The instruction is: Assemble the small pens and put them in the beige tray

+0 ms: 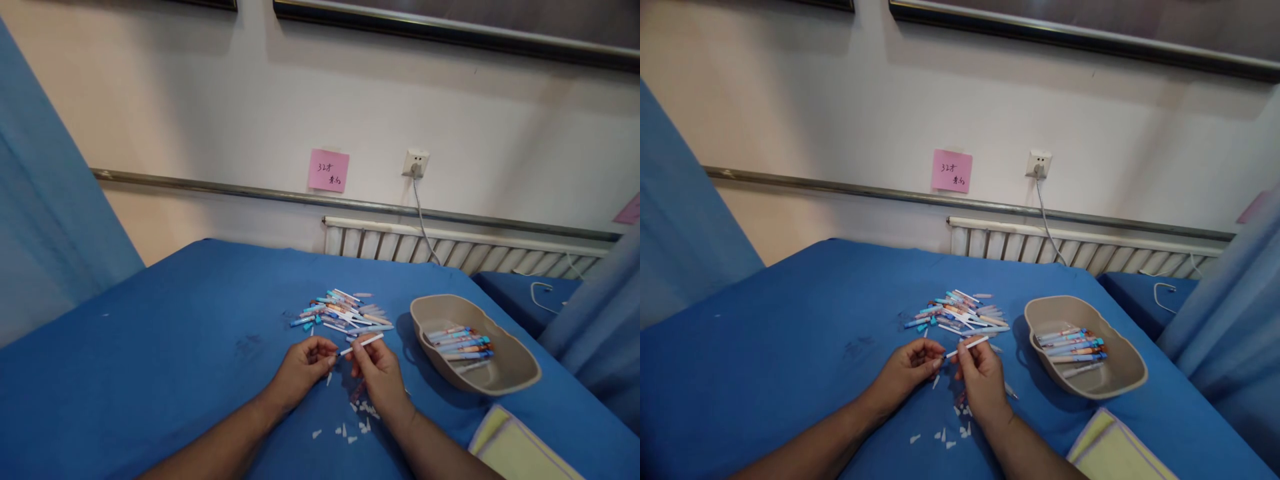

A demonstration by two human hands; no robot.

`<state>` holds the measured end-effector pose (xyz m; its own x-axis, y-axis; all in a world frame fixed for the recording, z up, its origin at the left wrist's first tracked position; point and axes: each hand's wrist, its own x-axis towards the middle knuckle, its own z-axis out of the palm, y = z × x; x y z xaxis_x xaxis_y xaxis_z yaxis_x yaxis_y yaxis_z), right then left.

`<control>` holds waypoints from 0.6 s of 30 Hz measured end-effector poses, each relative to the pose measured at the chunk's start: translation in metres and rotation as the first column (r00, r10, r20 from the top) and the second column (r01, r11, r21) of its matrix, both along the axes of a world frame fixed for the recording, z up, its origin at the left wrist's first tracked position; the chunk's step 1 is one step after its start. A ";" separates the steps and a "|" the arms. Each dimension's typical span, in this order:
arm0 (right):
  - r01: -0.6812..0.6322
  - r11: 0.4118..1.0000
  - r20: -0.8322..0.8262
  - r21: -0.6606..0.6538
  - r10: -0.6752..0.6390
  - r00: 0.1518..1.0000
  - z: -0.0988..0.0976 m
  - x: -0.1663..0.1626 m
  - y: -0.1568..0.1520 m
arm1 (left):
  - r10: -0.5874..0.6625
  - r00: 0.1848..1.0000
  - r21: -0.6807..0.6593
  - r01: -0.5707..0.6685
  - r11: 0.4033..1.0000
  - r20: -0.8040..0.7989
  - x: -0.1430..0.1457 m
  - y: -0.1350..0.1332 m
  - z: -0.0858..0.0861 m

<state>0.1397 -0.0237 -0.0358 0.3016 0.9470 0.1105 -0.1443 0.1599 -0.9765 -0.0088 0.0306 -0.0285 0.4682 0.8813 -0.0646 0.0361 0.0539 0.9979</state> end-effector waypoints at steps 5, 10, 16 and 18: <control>-0.028 1.000 0.034 0.014 0.028 0.999 0.000 -0.001 0.000 | 0.030 0.998 -0.035 -0.029 0.999 0.046 0.001 -0.003 0.001; -0.060 0.998 0.070 -0.007 0.061 0.996 0.000 -0.002 -0.002 | 0.019 0.997 -0.089 -0.012 0.996 0.077 0.002 -0.007 0.005; -0.113 0.993 0.007 -0.021 0.114 0.994 -0.002 -0.005 -0.002 | 0.023 0.998 -0.100 -0.017 0.995 0.062 0.002 -0.009 0.007; -0.111 0.994 -0.013 -0.017 0.111 0.994 -0.002 -0.006 -0.003 | 0.021 0.998 -0.103 -0.015 0.995 0.059 0.001 -0.008 0.004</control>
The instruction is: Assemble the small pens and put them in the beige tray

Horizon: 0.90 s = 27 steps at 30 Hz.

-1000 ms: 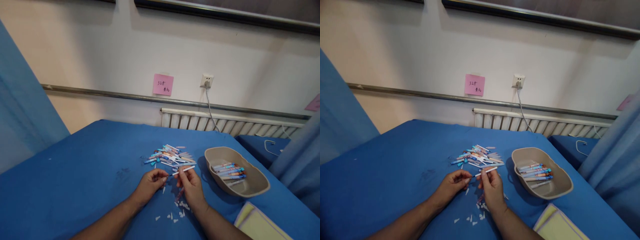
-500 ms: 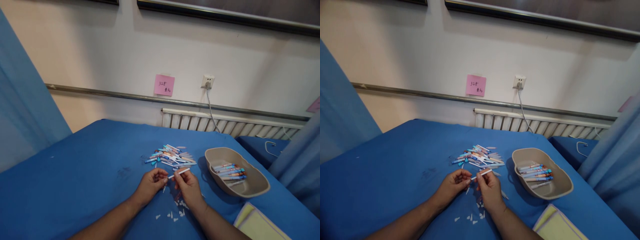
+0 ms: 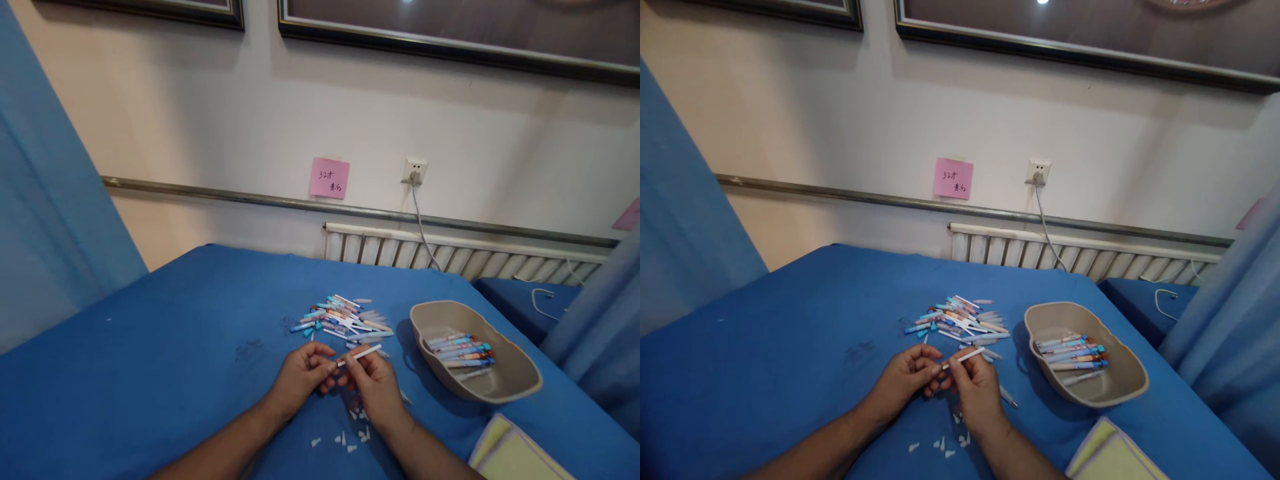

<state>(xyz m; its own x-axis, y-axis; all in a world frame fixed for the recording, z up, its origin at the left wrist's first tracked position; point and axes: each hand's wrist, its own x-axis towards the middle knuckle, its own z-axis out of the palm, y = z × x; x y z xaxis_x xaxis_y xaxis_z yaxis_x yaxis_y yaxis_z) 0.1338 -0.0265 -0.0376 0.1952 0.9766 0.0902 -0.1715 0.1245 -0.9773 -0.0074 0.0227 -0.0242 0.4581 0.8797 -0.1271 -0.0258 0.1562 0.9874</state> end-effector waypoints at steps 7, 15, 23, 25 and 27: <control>-0.008 1.000 -0.028 -0.012 0.008 1.000 0.004 -0.004 -0.002 | -0.006 1.000 0.015 0.007 1.000 -0.027 -0.001 0.004 -0.007; 0.012 1.000 -0.106 -0.022 -0.015 0.994 0.008 -0.005 -0.003 | -0.029 1.000 0.009 0.029 1.000 -0.010 0.002 0.001 0.000; 0.313 0.946 -0.163 0.083 -0.297 0.941 0.034 0.035 0.006 | -0.037 0.984 0.233 0.078 0.969 -0.175 -0.001 -0.002 0.005; 0.399 0.909 -0.191 0.124 -0.372 0.908 0.041 0.049 0.008 | -0.052 0.946 0.424 0.192 0.885 -0.320 0.003 -0.008 0.011; 0.437 0.886 -0.201 0.156 -0.404 0.892 0.045 0.059 0.010 | -0.077 0.898 0.582 0.344 0.737 -0.433 0.014 -0.015 0.017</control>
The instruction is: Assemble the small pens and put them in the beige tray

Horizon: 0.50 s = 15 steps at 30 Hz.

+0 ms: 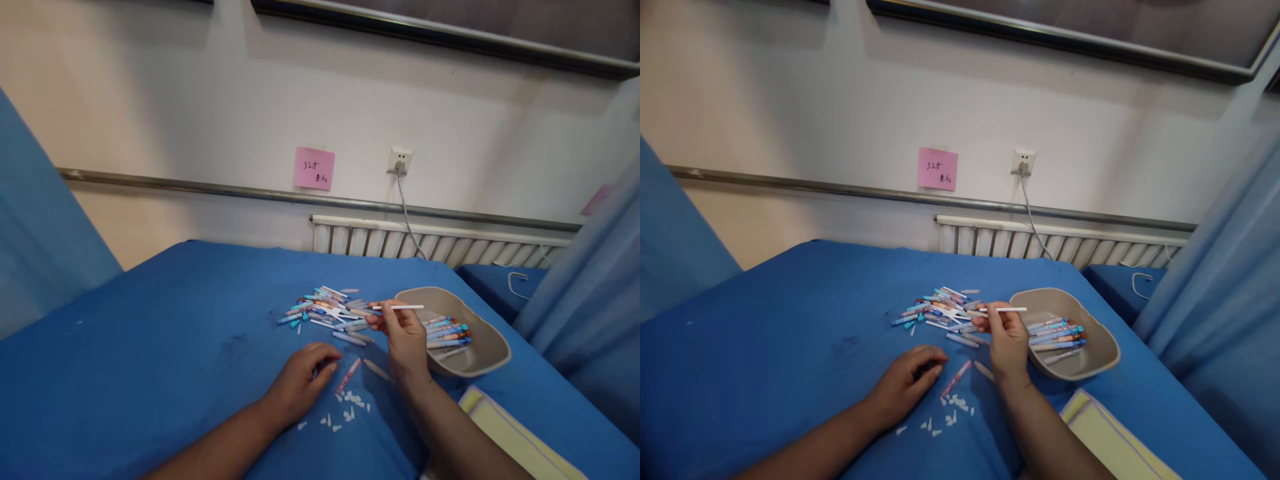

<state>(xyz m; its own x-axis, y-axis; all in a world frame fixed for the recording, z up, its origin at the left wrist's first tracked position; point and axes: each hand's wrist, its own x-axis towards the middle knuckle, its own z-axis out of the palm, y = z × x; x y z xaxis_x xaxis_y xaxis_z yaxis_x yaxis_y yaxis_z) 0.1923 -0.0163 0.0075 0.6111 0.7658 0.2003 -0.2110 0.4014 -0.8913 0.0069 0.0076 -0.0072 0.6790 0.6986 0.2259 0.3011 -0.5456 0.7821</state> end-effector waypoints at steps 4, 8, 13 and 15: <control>0.012 1.000 0.031 0.008 -0.013 0.999 0.000 0.003 0.003 | -0.193 0.972 0.210 0.219 0.953 -0.134 0.029 -0.012 0.002; -0.010 1.000 0.059 -0.006 0.011 0.998 -0.004 -0.001 0.004 | -0.090 0.962 0.256 0.157 0.954 -0.256 0.037 -0.007 -0.007; -0.017 1.000 0.065 -0.015 0.018 0.998 -0.008 0.001 0.009 | -0.068 0.961 0.272 0.144 0.952 -0.269 0.030 0.005 -0.006; -0.008 1.000 0.068 -0.023 0.009 0.998 -0.010 0.001 0.012 | -0.133 0.954 0.294 0.212 0.932 -0.267 0.036 0.004 -0.005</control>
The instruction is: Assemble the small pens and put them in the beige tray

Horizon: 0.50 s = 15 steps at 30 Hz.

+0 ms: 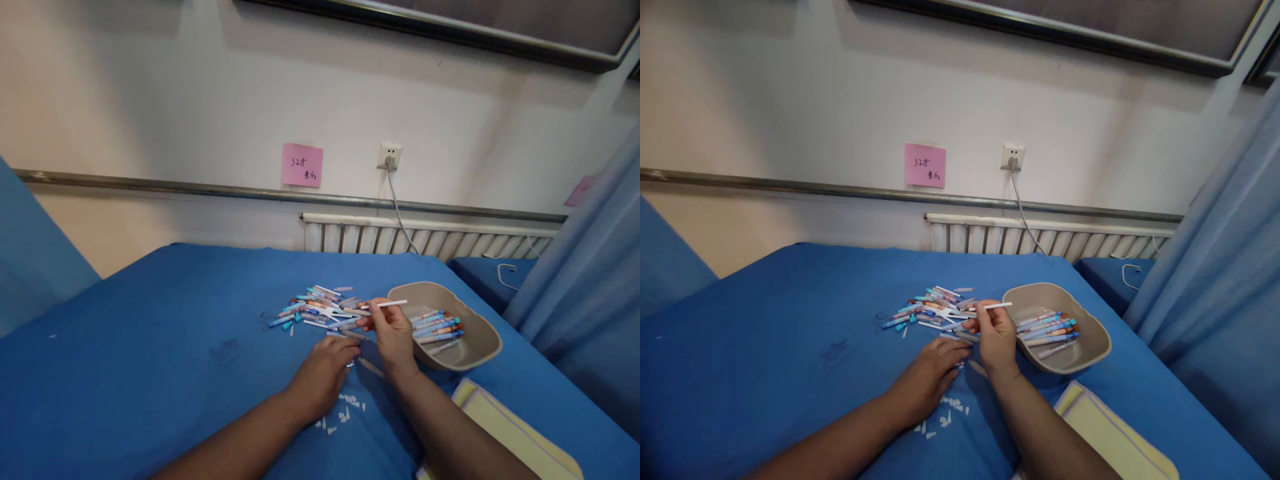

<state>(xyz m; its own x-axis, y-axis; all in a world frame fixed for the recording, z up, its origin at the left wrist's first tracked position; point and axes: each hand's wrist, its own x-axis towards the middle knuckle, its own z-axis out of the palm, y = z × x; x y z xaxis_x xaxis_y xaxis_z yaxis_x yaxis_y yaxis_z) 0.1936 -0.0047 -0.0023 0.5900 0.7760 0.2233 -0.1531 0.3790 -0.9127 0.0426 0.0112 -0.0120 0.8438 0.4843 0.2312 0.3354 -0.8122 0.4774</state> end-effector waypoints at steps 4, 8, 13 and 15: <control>-0.022 0.999 0.018 -0.036 0.023 1.000 -0.002 -0.002 0.001 | -0.084 0.994 0.035 0.087 0.996 -0.070 0.017 -0.006 -0.003; -0.055 0.998 0.025 -0.044 0.056 0.998 -0.002 -0.004 -0.003 | -0.028 0.995 0.074 0.035 0.997 -0.101 0.017 -0.002 -0.004; -0.080 0.996 -0.038 -0.029 0.079 0.996 -0.005 -0.005 -0.004 | 0.074 0.996 0.059 -0.072 0.996 -0.040 -0.007 0.014 0.002; -0.117 0.993 -0.071 -0.034 0.115 0.991 -0.007 -0.006 -0.004 | 0.142 0.990 0.031 -0.142 0.989 0.002 -0.014 0.021 0.004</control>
<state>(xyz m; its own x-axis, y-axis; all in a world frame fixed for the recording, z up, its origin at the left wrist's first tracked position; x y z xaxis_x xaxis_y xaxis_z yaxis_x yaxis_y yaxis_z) 0.1873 -0.0087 -0.0093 0.5084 0.8471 0.1545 -0.2565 0.3202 -0.9120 0.0288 0.0319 -0.0078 0.7668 0.5921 0.2479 0.4486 -0.7705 0.4530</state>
